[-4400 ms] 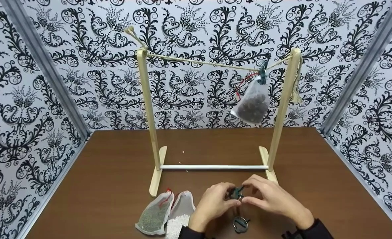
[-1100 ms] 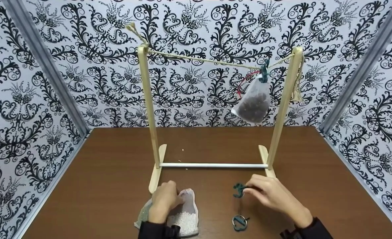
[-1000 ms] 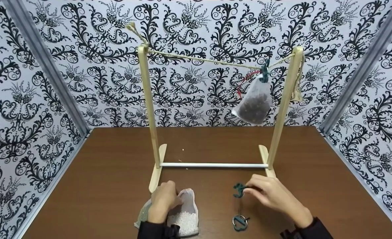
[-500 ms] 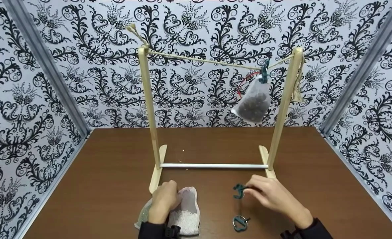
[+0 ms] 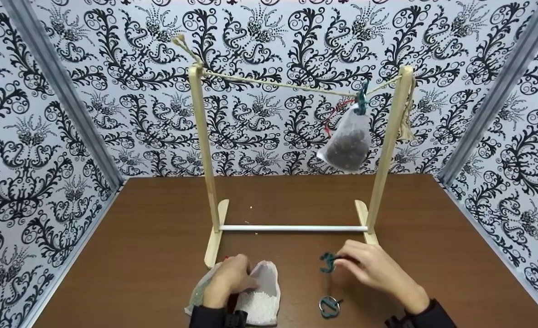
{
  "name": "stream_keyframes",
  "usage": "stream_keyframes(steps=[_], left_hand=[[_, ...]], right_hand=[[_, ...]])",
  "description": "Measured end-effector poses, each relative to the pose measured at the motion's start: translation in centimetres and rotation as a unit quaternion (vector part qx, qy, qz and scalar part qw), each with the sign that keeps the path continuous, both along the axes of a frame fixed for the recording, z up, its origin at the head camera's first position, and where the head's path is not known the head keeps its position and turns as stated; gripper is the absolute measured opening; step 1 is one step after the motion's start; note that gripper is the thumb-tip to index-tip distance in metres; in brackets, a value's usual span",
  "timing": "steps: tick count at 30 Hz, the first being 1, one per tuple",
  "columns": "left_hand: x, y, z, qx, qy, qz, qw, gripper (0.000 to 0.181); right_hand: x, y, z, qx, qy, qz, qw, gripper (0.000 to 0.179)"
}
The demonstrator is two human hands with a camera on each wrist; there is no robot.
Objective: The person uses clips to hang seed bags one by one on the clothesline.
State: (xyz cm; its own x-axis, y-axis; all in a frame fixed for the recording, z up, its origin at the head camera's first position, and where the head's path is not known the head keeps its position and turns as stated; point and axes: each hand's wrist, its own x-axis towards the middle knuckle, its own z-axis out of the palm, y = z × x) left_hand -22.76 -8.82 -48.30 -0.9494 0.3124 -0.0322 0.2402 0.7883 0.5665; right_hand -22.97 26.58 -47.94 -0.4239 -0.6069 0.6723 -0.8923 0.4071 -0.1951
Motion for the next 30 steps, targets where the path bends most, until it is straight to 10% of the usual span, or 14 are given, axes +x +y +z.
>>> stream_keyframes(steps=[15,30], left_hand=[[0.2,0.9,1.9,0.078,0.129,0.012,0.9885,0.018],[-0.6,4.0,6.5,0.061,0.342,0.033,0.937,0.005]], right_hand=[[0.0,-0.1,0.7,-0.006,0.039,-0.015,0.9991,0.02],[0.6,-2.0,6.2,-0.083,0.149,-0.026,0.985,0.02]])
